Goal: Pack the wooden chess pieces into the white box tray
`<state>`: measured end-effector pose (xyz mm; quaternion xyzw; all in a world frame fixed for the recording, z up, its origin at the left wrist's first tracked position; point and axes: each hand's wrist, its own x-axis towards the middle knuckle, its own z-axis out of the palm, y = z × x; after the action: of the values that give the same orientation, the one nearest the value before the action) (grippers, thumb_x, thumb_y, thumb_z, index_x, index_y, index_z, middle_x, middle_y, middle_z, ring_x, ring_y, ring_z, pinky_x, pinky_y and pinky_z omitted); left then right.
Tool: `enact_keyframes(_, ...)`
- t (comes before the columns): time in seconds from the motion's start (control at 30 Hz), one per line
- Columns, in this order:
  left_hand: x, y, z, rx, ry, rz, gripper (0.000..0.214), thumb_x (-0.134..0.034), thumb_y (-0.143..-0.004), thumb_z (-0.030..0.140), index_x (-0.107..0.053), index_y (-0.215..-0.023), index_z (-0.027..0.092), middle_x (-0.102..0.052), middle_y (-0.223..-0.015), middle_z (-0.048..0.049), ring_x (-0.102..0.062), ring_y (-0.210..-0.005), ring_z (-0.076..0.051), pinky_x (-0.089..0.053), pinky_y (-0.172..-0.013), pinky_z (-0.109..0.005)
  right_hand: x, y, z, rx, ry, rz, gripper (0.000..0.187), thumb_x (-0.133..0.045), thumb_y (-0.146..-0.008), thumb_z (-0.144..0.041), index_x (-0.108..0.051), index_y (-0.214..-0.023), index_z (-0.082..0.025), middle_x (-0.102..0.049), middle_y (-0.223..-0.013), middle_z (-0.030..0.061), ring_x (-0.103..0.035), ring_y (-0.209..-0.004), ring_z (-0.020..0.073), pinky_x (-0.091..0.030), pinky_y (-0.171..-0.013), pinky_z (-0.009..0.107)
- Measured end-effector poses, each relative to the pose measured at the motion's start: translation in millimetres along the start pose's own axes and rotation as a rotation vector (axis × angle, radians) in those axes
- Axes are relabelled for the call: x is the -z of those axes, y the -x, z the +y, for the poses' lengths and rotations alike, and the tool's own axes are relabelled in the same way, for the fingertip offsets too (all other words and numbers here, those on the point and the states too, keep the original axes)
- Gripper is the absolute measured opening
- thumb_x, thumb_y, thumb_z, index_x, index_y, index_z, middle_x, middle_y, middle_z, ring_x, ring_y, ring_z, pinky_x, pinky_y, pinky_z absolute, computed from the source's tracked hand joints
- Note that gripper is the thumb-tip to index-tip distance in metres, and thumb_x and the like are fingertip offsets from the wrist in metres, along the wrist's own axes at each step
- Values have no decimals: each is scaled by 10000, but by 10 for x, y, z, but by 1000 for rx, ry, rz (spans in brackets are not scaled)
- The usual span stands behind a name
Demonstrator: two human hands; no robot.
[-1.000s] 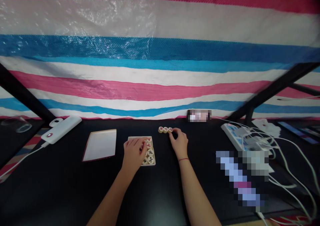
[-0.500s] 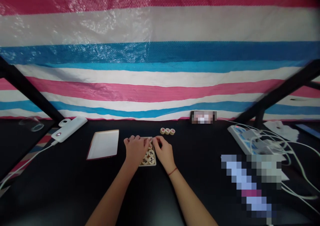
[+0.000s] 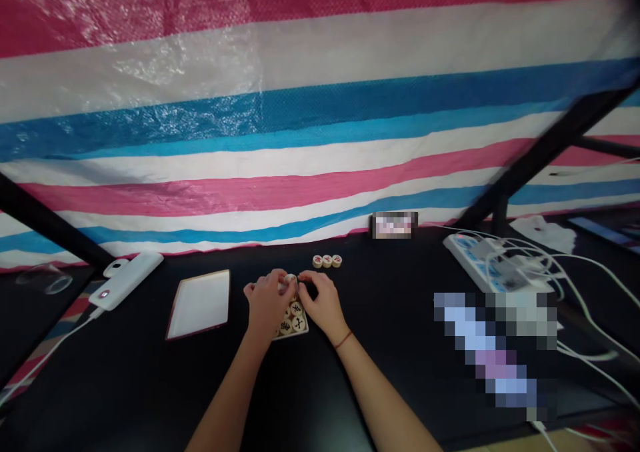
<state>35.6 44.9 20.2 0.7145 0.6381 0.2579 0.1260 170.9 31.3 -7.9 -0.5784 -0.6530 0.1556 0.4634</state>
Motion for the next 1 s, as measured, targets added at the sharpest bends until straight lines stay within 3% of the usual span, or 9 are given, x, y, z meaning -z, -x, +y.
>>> enact_keyframes(0.1, 42, 26, -10, -59, 188, 11, 270, -551, -878, 326, -606, -1134, 256, -720, -895, -4, -652, -849, -180, -382, -882, -377, 35, 3, -39, 127, 30, -9, 261, -593, -800, -248, -646, -1053, -215, -694, -1027, 64, -594, -1009, 231, -435, -898, 373)
enact_keyframes(0.2, 76, 70, -39, -115, 352, -14, 253, -521, -884, 353, -648, -1067, 233, -722, -870, -16, -657, -771, -161, -461, -805, -313, 38, 13, -88, 176, 11, -4, 226, -599, -836, -273, -651, -1048, -217, -702, -1002, 66, -609, -980, 224, -438, -877, 373)
enact_keyframes(0.37, 51, 103, -117, 5, 471, 48, 298, -573, -844, 428, -666, -1027, 212, -714, -836, -23, -650, -742, -172, -510, -743, -301, 65, -31, -16, 200, 23, 92, 210, -583, -850, -269, -652, -1038, -207, -707, -989, 67, -634, -950, 210, -466, -859, 356)
enact_keyframes(0.43, 34, 99, -144, 53, 555, 112, 309, -594, -833, 443, -666, -1026, 212, -710, -872, -33, -653, -776, -173, -513, -765, -304, 145, -82, 124, 132, 42, 201, 219, -570, -844, -279, -648, -1031, -194, -702, -978, 74, -638, -929, 211, -479, -861, 359)
enact_keyframes(0.57, 36, 74, -184, 121, 738, 202, 318, -595, -830, 442, -658, -1024, 199, -689, -933, -52, -649, -819, -163, -516, -763, -286, 369, -171, 520, -179, 88, 444, 279, -547, -792, -278, -633, -1019, -141, -644, -1003, 117, -618, -726, 184, -511, -729, 338)
enact_keyframes(0.77, 25, 42, -231, 249, 813, 198, 384, -661, -748, 373, -635, -1078, 177, -665, -897, -41, -637, -766, -150, -507, -721, -277, 443, -193, 799, -362, 350, 317, 292, -555, -749, -270, -652, -998, -155, -654, -964, 107, -567, -811, 232, -428, -743, 360)
enact_keyframes(0.93, 30, 55, -219, 167, 711, 118, 399, -618, -796, 402, -637, -1138, 196, -625, -757, 2, -591, -657, -134, -483, -647, -263, 406, -213, 776, -419, 442, 234, 222, -560, -801, -331, -662, -933, -184, -679, -971, 95, -546, -880, 261, -367, -729, 344)
enact_keyframes(1.0, 38, 70, -195, 83, 602, 110, 356, -605, -814, 385, -654, -1120, 210, -599, -723, 15, -574, -633, -131, -479, -645, -266, 415, -217, 719, -401, 434, 263, 238, -556, -812, -347, -668, -930, -174, -676, -994, 116, -545, -893, 270, -376, -738, 358)
